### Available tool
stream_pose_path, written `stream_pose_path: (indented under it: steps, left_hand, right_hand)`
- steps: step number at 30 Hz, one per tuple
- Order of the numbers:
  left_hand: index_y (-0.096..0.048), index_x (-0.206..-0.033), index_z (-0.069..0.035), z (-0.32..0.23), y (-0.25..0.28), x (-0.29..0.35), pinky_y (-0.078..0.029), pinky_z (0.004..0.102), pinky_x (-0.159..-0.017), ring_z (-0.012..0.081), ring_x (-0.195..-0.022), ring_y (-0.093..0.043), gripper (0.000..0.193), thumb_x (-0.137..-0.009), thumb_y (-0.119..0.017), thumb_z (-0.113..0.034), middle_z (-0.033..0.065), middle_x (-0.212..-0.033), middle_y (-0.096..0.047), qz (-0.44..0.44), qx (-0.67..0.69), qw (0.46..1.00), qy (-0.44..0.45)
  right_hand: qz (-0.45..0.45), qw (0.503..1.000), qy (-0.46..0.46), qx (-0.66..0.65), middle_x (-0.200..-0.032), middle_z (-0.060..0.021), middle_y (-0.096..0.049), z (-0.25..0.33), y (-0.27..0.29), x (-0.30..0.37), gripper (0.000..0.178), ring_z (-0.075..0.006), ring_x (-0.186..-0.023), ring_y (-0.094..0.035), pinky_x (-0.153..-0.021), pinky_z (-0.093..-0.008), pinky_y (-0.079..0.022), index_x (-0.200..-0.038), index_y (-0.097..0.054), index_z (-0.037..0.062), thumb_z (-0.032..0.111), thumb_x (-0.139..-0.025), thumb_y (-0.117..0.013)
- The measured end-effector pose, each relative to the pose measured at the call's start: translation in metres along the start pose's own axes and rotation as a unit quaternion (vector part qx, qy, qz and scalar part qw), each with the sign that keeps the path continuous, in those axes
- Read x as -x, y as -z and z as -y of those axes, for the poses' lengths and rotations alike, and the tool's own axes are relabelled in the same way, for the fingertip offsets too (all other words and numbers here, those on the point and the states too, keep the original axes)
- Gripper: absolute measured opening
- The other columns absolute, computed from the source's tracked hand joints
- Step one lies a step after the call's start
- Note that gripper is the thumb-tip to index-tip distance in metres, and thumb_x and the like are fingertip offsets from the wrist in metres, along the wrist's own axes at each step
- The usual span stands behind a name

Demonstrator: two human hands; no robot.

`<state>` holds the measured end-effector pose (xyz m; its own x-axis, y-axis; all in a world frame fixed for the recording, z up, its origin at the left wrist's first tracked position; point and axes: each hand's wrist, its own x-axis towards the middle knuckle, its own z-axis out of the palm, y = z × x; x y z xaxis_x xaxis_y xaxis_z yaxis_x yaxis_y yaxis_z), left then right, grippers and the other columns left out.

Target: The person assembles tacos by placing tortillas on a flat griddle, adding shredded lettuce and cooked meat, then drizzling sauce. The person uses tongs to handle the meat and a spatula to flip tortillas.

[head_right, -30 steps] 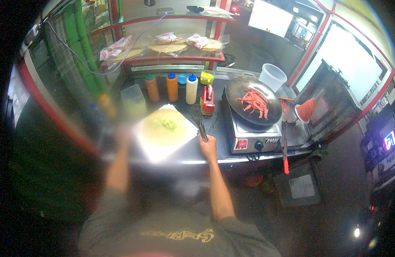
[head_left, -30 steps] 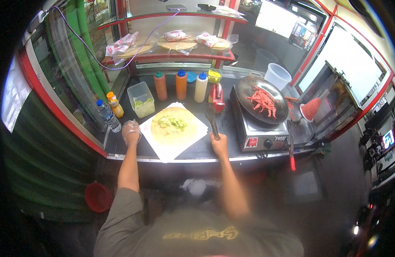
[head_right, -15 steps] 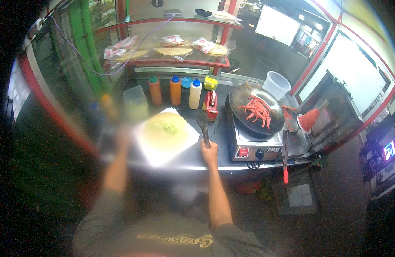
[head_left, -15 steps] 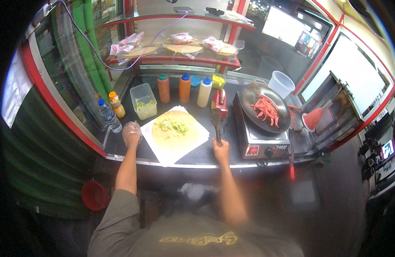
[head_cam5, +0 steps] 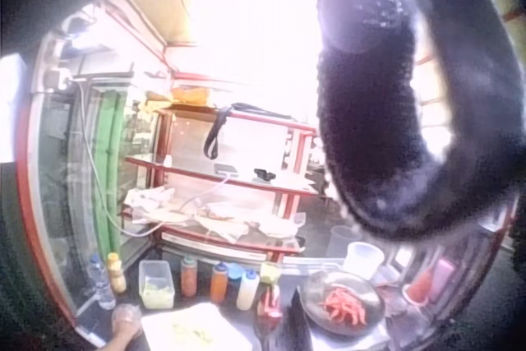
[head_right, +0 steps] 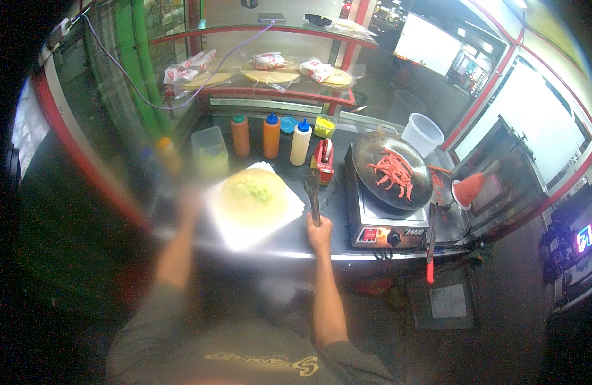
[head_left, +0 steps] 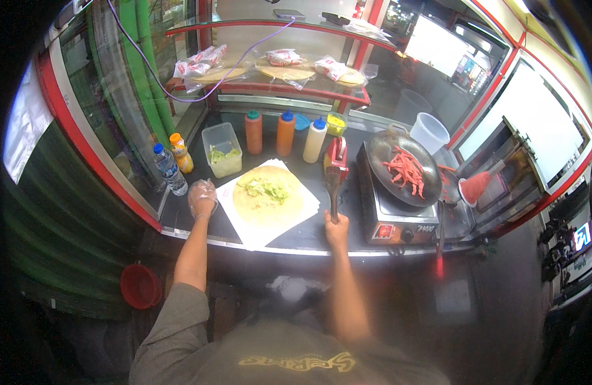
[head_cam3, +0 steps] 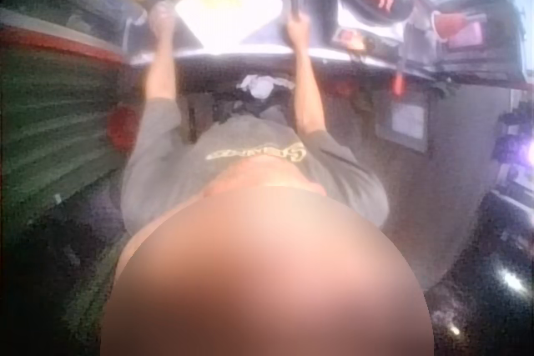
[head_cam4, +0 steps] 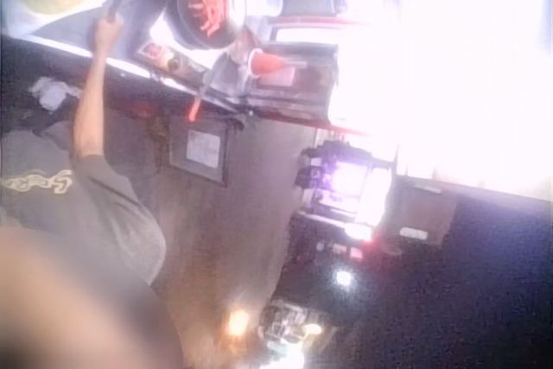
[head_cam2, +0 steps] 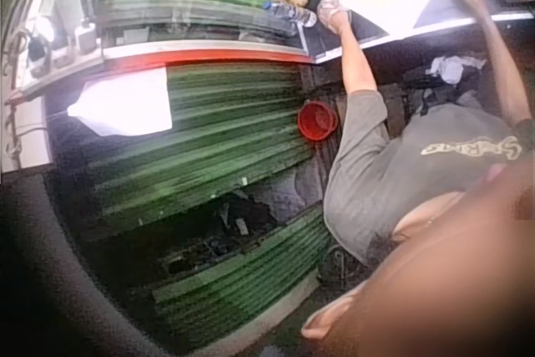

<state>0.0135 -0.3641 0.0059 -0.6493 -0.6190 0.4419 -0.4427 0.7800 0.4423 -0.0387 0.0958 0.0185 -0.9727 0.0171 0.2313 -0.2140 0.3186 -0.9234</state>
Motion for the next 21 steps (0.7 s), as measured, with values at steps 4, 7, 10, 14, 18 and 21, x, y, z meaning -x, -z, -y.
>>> stream_pose_path:
  steps: [4,7,10,14,18,21]
  left_hand:
    - [-0.079,-0.086,-0.002,0.006,-0.004,-0.001,-0.057,0.0566,-0.084,0.0474,-0.091,-0.074,0.043,-0.103,-0.063,-0.037,0.0265,-0.094,-0.076,0.014,-0.014,0.999,-0.027]
    - [-0.08,-0.087,-0.002,0.009,-0.007,-0.002,-0.057,0.0567,-0.084,0.0475,-0.091,-0.074,0.043,-0.103,-0.062,-0.038,0.0268,-0.095,-0.076,0.009,-0.005,1.0,-0.027]
    - [-0.08,-0.087,-0.002,0.01,-0.009,-0.002,-0.057,0.0566,-0.084,0.0478,-0.091,-0.074,0.043,-0.103,-0.062,-0.038,0.0272,-0.096,-0.076,0.009,-0.013,0.999,-0.028]
    - [-0.08,-0.087,-0.002,0.01,-0.01,-0.001,-0.057,0.057,-0.084,0.0482,-0.091,-0.074,0.044,-0.104,-0.063,-0.039,0.0276,-0.096,-0.076,-0.017,0.008,0.999,-0.026]
    - [-0.08,-0.088,-0.002,0.005,-0.006,0.0,-0.057,0.0574,-0.083,0.0483,-0.091,-0.074,0.045,-0.104,-0.062,-0.04,0.0273,-0.095,-0.076,-0.006,0.014,1.0,-0.014]
    - [-0.08,-0.088,-0.003,0.0,-0.003,-0.001,-0.057,0.0573,-0.083,0.0481,-0.089,-0.074,0.046,-0.105,-0.061,-0.041,0.0269,-0.094,-0.076,0.005,0.027,0.999,0.024]
  right_hand:
    - [0.0,1.0,0.006,0.006,-0.064,0.0073,-0.044,-0.004,-0.001,-0.001,0.048,-0.0072,-0.06,-0.038,-0.055,-0.036,-0.03,-0.067,-0.048,0.008,0.024,-0.103,-0.075]
    - [-0.004,1.0,0.005,-0.005,-0.062,0.0051,-0.042,-0.004,-0.002,-0.001,0.05,-0.0086,-0.06,-0.038,-0.055,-0.0375,-0.03,-0.067,-0.047,0.0062,0.026,-0.103,-0.075]
    - [-0.004,1.0,0.0,-0.004,-0.06,0.001,-0.04,0.0,-0.002,0.0,0.053,-0.0112,-0.059,-0.038,-0.055,-0.0404,-0.032,-0.067,-0.047,0.0017,0.03,-0.103,-0.074]
    - [0.0,1.0,0.003,0.003,-0.06,0.0017,-0.04,0.006,0.001,0.002,0.054,-0.0108,-0.059,-0.038,-0.054,-0.0401,-0.032,-0.066,-0.047,0.0022,0.03,-0.103,-0.074]
    - [0.004,1.0,0.001,0.007,-0.06,0.0011,-0.041,0.006,0.002,0.002,0.054,-0.0108,-0.059,-0.039,-0.054,-0.0402,-0.032,-0.066,-0.046,0.0023,0.03,-0.103,-0.074]
    - [0.004,1.0,-0.001,0.003,-0.059,0.0006,-0.041,0.004,0.001,0.001,0.054,-0.0109,-0.058,-0.039,-0.054,-0.0402,-0.033,-0.066,-0.046,0.0024,0.03,-0.103,-0.074]
